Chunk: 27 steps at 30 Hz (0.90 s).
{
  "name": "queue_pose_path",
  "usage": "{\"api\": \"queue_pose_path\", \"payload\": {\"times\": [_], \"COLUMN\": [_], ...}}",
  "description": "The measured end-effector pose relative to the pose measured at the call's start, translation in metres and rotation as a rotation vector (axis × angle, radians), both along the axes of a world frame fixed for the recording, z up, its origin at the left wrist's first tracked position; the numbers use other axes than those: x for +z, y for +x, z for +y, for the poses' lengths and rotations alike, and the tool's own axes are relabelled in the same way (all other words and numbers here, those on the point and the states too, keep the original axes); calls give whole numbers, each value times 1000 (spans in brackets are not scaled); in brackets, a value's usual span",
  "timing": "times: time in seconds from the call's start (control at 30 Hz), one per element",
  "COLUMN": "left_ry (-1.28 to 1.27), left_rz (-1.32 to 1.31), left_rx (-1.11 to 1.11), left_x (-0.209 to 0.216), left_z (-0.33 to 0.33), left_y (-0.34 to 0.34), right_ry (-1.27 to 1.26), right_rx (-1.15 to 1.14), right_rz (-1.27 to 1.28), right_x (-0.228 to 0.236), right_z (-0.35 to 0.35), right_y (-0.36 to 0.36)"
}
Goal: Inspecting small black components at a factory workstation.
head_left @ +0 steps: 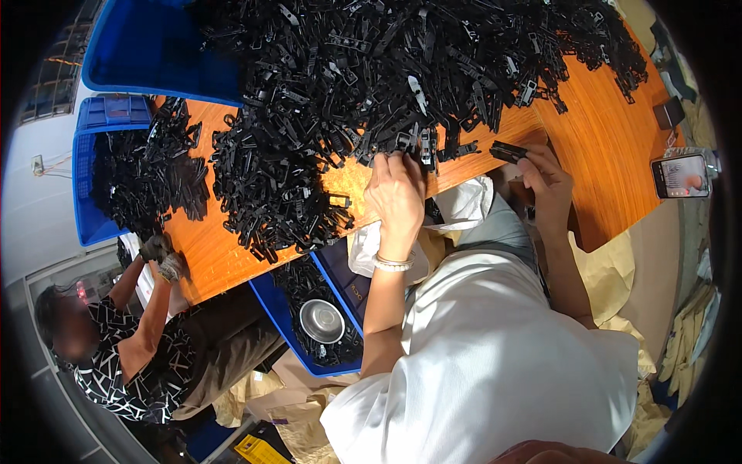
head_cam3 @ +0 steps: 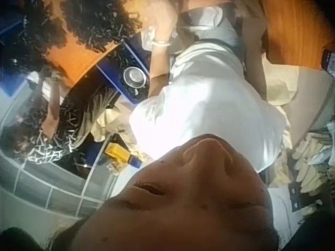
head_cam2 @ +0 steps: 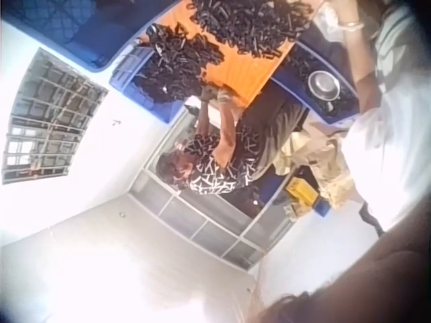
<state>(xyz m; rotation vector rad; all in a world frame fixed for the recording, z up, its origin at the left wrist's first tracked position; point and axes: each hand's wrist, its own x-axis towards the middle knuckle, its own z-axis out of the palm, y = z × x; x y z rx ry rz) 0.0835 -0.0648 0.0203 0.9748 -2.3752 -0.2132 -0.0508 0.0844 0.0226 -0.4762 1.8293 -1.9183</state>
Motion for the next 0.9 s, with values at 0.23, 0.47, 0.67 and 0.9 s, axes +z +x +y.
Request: {"api": "queue_pose_path", "payload": {"times": [0.23,0.47,0.67,0.9], "left_ry": [723,1224,880,1274], "left_rz": [660,867,677,692], "left_rx": [-125,-340,-398,-493], "left_x": [-1,-13,-8,0], "left_z": [17,32,30,28], "left_y": [7,3,-2,-1], "right_ry": [-11,-59,26,28], "right_rx": [218,326,290,267], "right_rz": [-205,-320,-250,-155], "right_x": [8,14,20,16], "right_z": [-12,-23,-22,-19], "right_y": [4,11,12,13]}}
